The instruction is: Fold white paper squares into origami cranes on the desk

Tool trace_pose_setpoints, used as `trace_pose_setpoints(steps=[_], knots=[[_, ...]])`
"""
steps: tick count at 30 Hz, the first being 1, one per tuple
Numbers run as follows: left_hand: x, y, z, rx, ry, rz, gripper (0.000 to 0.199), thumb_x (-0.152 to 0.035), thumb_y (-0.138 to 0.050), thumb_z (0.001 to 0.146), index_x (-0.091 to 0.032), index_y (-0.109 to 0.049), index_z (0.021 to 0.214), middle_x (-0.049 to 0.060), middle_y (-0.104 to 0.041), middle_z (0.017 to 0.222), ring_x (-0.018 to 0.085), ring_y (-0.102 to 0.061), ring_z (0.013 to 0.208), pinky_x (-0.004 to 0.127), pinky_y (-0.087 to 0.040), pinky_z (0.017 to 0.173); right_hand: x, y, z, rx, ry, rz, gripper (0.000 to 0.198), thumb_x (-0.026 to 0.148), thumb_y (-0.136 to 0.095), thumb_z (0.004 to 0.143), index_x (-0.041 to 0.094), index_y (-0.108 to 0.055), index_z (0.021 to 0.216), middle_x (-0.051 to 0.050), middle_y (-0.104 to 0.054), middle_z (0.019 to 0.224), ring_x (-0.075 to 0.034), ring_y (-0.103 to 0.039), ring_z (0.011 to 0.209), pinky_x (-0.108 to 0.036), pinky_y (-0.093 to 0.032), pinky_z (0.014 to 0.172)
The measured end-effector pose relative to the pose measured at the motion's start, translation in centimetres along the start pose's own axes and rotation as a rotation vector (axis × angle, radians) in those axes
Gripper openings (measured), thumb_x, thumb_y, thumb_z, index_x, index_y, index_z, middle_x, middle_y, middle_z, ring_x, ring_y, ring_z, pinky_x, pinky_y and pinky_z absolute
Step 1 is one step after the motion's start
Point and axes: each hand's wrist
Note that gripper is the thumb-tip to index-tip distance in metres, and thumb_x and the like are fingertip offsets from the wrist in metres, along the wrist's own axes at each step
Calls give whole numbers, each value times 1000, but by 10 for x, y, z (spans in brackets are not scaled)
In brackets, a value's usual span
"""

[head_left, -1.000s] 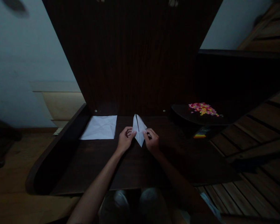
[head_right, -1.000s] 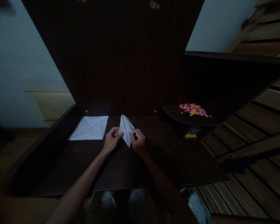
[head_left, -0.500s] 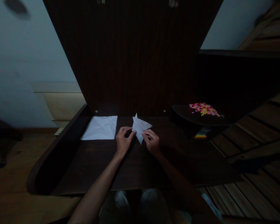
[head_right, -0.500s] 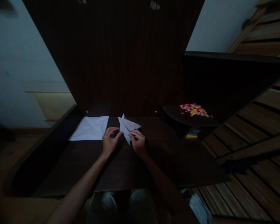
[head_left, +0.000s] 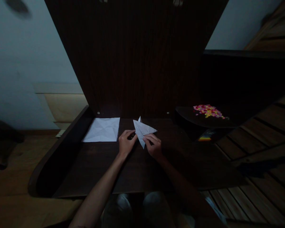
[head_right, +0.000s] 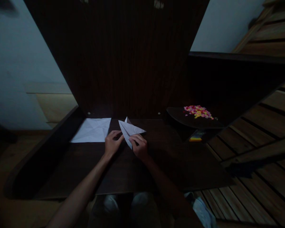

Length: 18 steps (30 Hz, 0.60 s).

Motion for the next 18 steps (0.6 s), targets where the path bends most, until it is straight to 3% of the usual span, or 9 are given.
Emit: trace_pose_setpoints(steps=[3, 8, 12, 18], knots=[[-1, 1, 0, -8, 1, 18, 21, -25, -66, 78, -17, -70, 97, 3, -66, 80, 14, -61, 67, 25, -49, 63, -2, -2, -1, 5, 56, -27, 15, 14, -56, 87, 18, -69, 82, -6, -68, 75, -18, -63, 72, -33, -52, 69], [2, 0, -1, -81, -12, 37, 30, -24, -65, 78, -17, -65, 107, 5, -67, 92, 15, -62, 76, 25, -50, 69, -3, -5, -3, 20, 156, -98, 16, 11, -54, 87, 17, -69, 85, -6, -70, 76, -18, -64, 71, -35, -53, 73], [3, 0, 0, -107, 90, 4, 26, -26, -65, 75, -16, -65, 99, 1, -66, 78, 11, -56, 61, 22, -45, 59, -4, -6, -6, 63, 225, -130, 19, 10, -52, 87, 18, -70, 88, -7, -72, 81, -18, -67, 75, -33, -55, 74], [-4, 4, 4, -109, 209, -46, 20, -26, -64, 68, -15, -65, 85, -5, -57, 61, 9, -47, 52, 18, -38, 50, -7, -4, -13, 132, 165, -193, 25, 14, -49, 89, 22, -70, 99, -6, -73, 90, -17, -69, 84, -31, -57, 76]])
Point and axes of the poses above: each hand's wrist, its own z-axis towards the middle knuckle, its own y-axis out of the back of the hand, x = y × z
